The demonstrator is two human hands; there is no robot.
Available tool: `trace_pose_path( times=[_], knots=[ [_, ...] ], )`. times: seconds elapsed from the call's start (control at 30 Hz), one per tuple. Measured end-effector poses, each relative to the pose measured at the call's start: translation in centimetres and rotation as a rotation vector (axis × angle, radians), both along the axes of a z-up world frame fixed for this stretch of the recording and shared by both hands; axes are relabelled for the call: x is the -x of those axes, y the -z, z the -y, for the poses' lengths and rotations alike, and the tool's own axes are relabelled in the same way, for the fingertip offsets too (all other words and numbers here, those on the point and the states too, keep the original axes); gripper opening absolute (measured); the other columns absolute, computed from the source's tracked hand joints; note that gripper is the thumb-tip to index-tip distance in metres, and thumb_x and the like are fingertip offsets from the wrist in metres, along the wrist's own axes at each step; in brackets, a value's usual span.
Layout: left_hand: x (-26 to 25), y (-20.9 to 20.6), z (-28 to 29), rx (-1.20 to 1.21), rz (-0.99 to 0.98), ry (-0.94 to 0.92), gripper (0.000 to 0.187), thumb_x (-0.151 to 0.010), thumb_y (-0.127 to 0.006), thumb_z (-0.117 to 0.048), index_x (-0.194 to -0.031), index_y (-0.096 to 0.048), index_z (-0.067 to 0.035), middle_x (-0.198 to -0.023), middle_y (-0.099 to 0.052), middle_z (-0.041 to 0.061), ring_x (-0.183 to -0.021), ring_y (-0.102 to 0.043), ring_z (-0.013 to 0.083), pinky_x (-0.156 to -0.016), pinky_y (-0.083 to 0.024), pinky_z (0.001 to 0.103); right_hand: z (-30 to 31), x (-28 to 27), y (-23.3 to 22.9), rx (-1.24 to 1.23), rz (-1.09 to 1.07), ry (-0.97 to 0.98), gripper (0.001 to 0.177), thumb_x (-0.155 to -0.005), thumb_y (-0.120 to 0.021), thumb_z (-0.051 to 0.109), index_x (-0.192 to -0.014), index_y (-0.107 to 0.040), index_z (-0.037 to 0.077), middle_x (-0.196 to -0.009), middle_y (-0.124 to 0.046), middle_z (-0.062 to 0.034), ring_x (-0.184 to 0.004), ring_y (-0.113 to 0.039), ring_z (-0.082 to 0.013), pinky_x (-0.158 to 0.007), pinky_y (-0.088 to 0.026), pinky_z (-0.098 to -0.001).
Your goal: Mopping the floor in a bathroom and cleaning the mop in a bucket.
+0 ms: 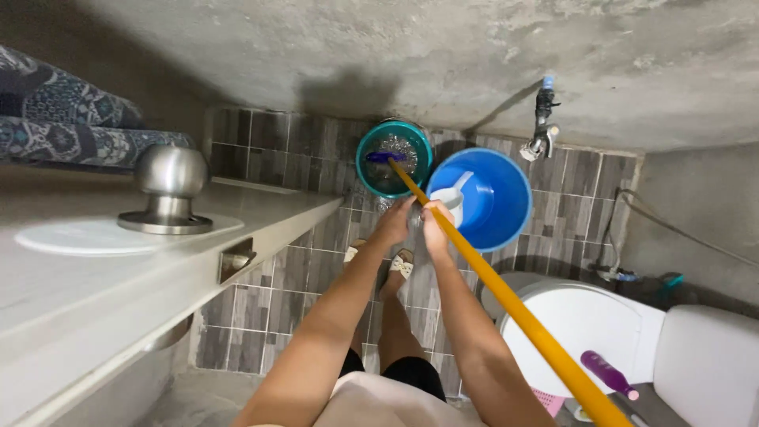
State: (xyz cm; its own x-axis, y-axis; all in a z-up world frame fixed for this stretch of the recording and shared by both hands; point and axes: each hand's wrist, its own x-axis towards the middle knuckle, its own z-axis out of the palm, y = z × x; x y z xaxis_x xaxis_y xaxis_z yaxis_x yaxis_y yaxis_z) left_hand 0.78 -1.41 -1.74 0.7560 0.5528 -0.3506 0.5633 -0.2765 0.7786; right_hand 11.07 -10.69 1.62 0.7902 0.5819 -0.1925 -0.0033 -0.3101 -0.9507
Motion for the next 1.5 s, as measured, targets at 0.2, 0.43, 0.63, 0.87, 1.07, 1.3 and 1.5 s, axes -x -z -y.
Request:
trace_pose_path(
  times=[0.2, 0.43, 0.63, 0.87, 1.07, 1.3, 1.5],
  knots=[
    [0.6, 0.4, 1.0, -0.070, 0.135, -0.036, 0.080, -0.079, -0.059, 0.009, -0.153, -0.039, -0.015, -0.153, -0.047, 0.022, -0.137, -0.049, 0.0399, -0.111, -0.044, 0.044, 2.1, -0.2, -0.9, -0.106, -0.150, 0.126, 0.010, -0.082, -0.056, -0.002, -0.077, -0.059, 0.005, -0.076, -0.059, -0.0017, -0.071, -0.053, -0.0116, -0.065, -0.043, -0.0262],
    [-1.7, -10.0, 1.9, -0.123, -0.045, -0.021, 0.084, -0.081, -0.063, 0.001, -0.157, -0.036, -0.022, -0.155, -0.041, 0.024, -0.136, -0.043, 0.0451, -0.106, -0.040, 0.055, 3.1, 1.1, -17.9, -0.313, -0.350, 0.280, 0.010, -0.077, -0.055, -0.004, -0.083, -0.057, 0.004, -0.080, -0.061, -0.0055, -0.079, -0.066, -0.0199, -0.076, -0.052, -0.0286],
    [-3.0, -8.1, 3.3, -0.475, 0.370, -0.032, 0.053, -0.088, -0.066, -0.003, -0.138, -0.051, -0.013, -0.142, -0.055, 0.014, -0.141, -0.045, 0.0397, -0.118, -0.033, 0.055, 6.5, 3.0, -28.3, -0.404, -0.412, 0.273, 0.012, -0.078, -0.056, -0.008, -0.086, -0.057, 0.001, -0.090, -0.058, -0.0083, -0.095, -0.070, -0.0276, -0.098, -0.057, -0.0402],
    [-2.6, -9.2, 3.0, -0.480, 0.424, 0.088, 0.048, -0.086, -0.060, 0.005, -0.131, -0.058, -0.014, -0.133, -0.061, 0.008, -0.135, -0.054, 0.0304, -0.119, -0.037, 0.051, 7.2, 3.3, -24.9, -0.426, -0.394, 0.313, 0.011, -0.079, -0.056, -0.007, -0.087, -0.057, 0.000, -0.092, -0.060, -0.0089, -0.094, -0.068, -0.0267, -0.096, -0.057, -0.0415],
    [-1.0, -6.6, 0.1, -0.276, 0.216, 0.070, 0.055, -0.086, -0.062, 0.006, -0.135, -0.055, -0.017, -0.138, -0.057, 0.010, -0.128, -0.056, 0.0344, -0.108, -0.047, 0.044, 3.8, 1.6, -8.7, -0.192, -0.345, 0.301, 0.006, -0.084, -0.060, 0.002, -0.087, -0.063, 0.006, -0.083, -0.064, -0.0030, -0.079, -0.062, -0.0155, -0.072, -0.049, -0.0273],
    [0.7, -5.0, -0.8, -0.071, -0.061, 0.122, 0.078, -0.081, -0.061, 0.010, -0.149, -0.041, -0.023, -0.150, -0.050, 0.012, -0.130, -0.054, 0.0366, -0.102, -0.050, 0.046, 1.5, 0.5, -0.4, -0.050, 0.070, 0.056, 0.019, -0.097, -0.058, 0.009, -0.078, -0.057, 0.008, -0.073, -0.056, 0.0031, -0.071, -0.053, -0.0082, -0.066, -0.044, -0.0248],
    [0.5, -4.5, -0.1, -0.039, -0.157, 0.152, 0.085, -0.076, -0.071, 0.003, -0.149, -0.036, -0.026, -0.151, -0.048, 0.013, -0.132, -0.052, 0.0370, -0.105, -0.047, 0.046, 4.7, -0.3, 0.1, -0.050, -0.145, 0.187, 0.011, -0.083, -0.054, -0.001, -0.078, -0.059, 0.007, -0.070, -0.054, 0.0034, -0.067, -0.049, -0.0082, -0.063, -0.039, -0.0246]
  ],
)
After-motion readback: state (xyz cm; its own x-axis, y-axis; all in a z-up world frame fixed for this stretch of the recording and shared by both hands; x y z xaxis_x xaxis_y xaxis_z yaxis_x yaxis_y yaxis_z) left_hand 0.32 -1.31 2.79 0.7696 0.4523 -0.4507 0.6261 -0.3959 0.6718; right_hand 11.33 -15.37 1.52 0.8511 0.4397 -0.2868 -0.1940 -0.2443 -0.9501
